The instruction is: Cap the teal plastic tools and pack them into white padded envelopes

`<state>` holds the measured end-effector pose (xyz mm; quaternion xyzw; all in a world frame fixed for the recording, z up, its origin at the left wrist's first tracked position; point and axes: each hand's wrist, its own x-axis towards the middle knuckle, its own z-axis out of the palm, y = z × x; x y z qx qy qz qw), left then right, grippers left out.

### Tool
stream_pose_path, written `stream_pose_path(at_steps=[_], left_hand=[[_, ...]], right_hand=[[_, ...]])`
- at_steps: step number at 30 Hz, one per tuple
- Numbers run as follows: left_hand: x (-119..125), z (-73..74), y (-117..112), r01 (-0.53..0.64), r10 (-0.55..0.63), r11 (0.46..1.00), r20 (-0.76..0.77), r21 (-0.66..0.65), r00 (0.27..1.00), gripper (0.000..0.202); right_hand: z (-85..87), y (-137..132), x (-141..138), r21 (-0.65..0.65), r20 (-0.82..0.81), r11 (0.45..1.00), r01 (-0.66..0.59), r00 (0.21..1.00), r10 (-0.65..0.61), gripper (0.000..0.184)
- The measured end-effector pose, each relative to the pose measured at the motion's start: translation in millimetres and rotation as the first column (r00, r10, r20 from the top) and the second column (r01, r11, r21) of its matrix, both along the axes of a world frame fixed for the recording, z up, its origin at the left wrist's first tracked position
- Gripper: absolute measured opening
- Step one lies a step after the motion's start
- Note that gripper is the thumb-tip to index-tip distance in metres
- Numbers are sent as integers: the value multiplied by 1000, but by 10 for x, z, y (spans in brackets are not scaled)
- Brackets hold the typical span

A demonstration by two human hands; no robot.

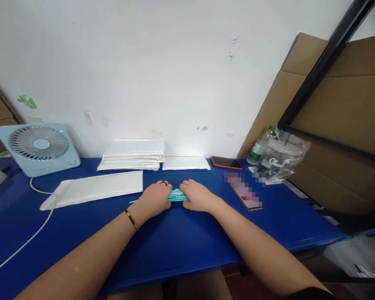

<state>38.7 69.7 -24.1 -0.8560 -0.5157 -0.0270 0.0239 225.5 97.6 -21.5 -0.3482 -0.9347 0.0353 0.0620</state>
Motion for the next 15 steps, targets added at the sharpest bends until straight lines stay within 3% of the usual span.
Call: stream_pose_path(at_steps=[2,4,7,9,11,13,15], left_hand=[[16,47,-24,-48,48,998,-13,33,999,17],[37,99,-52,-104,105,994,-8,32,994,20],[85,133,-84,-148,148,989,11,3,989,24],[119,113,-95,-146,146,989,20,-8,989,26],[140,80,-98,-132,133,991,35,-25,990,25],[142,56,-98,-118,123,991,85,-55,989,24],[135,53,-98,-118,130,989,149,-92,980,29]], right_hand=[[42,-5,38,-50,-95,999,12,995,-17,23],[72,0,72,-155,-306,988,-7,951,-41,31],[55,4,34,-255,-655,965,-66,746,-122,34],[20,-15,-46,-259,-758,963,-79,634,-152,32],[7,-56,-116,-251,-765,960,-121,632,-121,35],[36,-110,-137,-245,-713,956,-161,698,-65,38],[91,-166,-117,-206,-626,970,-130,780,-28,58]])
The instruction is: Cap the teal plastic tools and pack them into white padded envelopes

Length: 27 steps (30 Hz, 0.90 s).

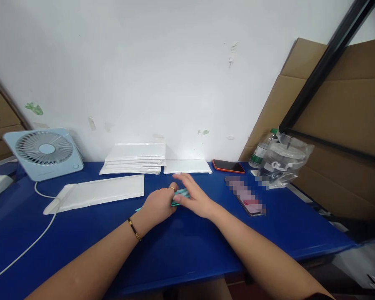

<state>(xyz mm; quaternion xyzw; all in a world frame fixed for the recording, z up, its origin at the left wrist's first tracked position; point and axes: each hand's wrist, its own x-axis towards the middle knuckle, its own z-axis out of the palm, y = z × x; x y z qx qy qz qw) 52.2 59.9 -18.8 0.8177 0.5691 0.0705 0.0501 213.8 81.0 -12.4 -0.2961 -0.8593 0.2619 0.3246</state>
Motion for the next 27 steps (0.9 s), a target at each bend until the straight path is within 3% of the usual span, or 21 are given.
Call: stream_pose_path(at_steps=[2,4,7,9,12,18,24,27], left_hand=[[0,9,-5,-36,36,999,36,-8,999,41],[19,17,-18,-69,69,998,44,2,997,51],[74,28,-53,-67,68,998,72,-13,995,48],[99,44,-78,-65,68,997,95,-36,993,39],[57,83,-95,-92,95,995,78,-37,992,29],[-155,85,-44,-73,70,997,-92,-34,993,14],[-82,35,-43,-91,91,996,-120,10,989,19],[-101,58,-35,-126,125,992,-128,-2,984,19]], right_hand=[[43,-48,21,84,153,995,55,986,-67,84],[52,-81,9,150,317,983,106,936,-150,86],[26,-102,-57,225,513,956,186,811,-279,67],[16,-103,-91,278,588,937,211,734,-340,46],[25,-88,-77,336,629,921,198,681,-376,21],[5,-18,-11,313,589,916,249,706,-393,14],[-12,-54,-45,286,531,931,225,772,-349,22],[22,-11,51,222,422,946,235,852,-311,53]])
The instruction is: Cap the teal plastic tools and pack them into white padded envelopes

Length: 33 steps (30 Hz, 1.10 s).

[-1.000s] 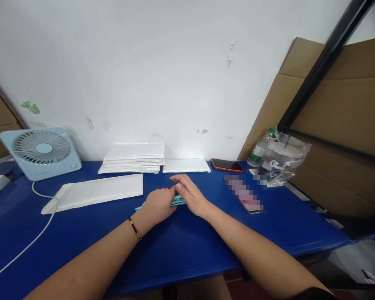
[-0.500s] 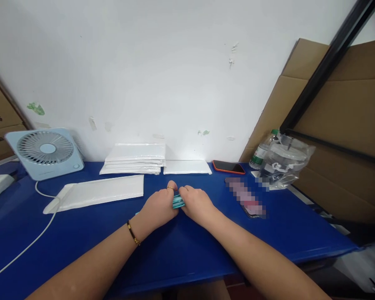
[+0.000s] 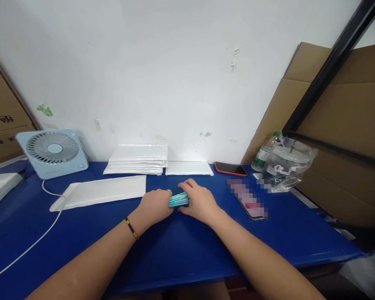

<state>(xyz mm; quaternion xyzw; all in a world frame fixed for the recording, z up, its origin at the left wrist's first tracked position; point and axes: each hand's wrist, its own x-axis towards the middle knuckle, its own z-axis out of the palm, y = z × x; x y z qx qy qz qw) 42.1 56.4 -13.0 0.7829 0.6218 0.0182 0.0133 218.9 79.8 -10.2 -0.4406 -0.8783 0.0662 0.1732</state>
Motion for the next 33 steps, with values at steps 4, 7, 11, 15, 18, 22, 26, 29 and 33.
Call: stream_pose_path(at_steps=[4,7,11,15,18,22,26,29,33], left_hand=[[-40,30,17,-7,6,1000,31,8,1000,18],[-23,20,11,16,-17,1000,44,19,999,18],[7,-2,-4,15,-16,1000,46,20,999,20],[89,2,-34,69,-69,998,83,7,994,22],[117,29,-58,92,-87,994,101,-50,991,18],[11,94,-51,-27,28,999,30,-32,999,19],[-40,132,-41,-40,40,999,-39,18,998,18],[6,127,-49,-46,50,997,-49,69,998,19],[-50,131,-20,-102,96,993,86,65,992,18]], right_hand=[[-12,84,61,-71,-474,994,-77,880,34,51],[-46,63,-8,-168,-573,954,-246,812,108,43],[-21,-53,-92,15,-327,975,-220,921,213,63],[-3,-147,-176,153,89,981,-116,991,104,61],[-24,-138,-209,66,291,998,-11,957,-9,28],[-19,-52,-138,69,343,994,87,933,-106,13],[26,-31,-74,126,304,987,98,944,-132,12],[38,-58,-77,174,272,981,81,954,-127,10],[-2,-18,-42,127,265,987,100,955,-131,14]])
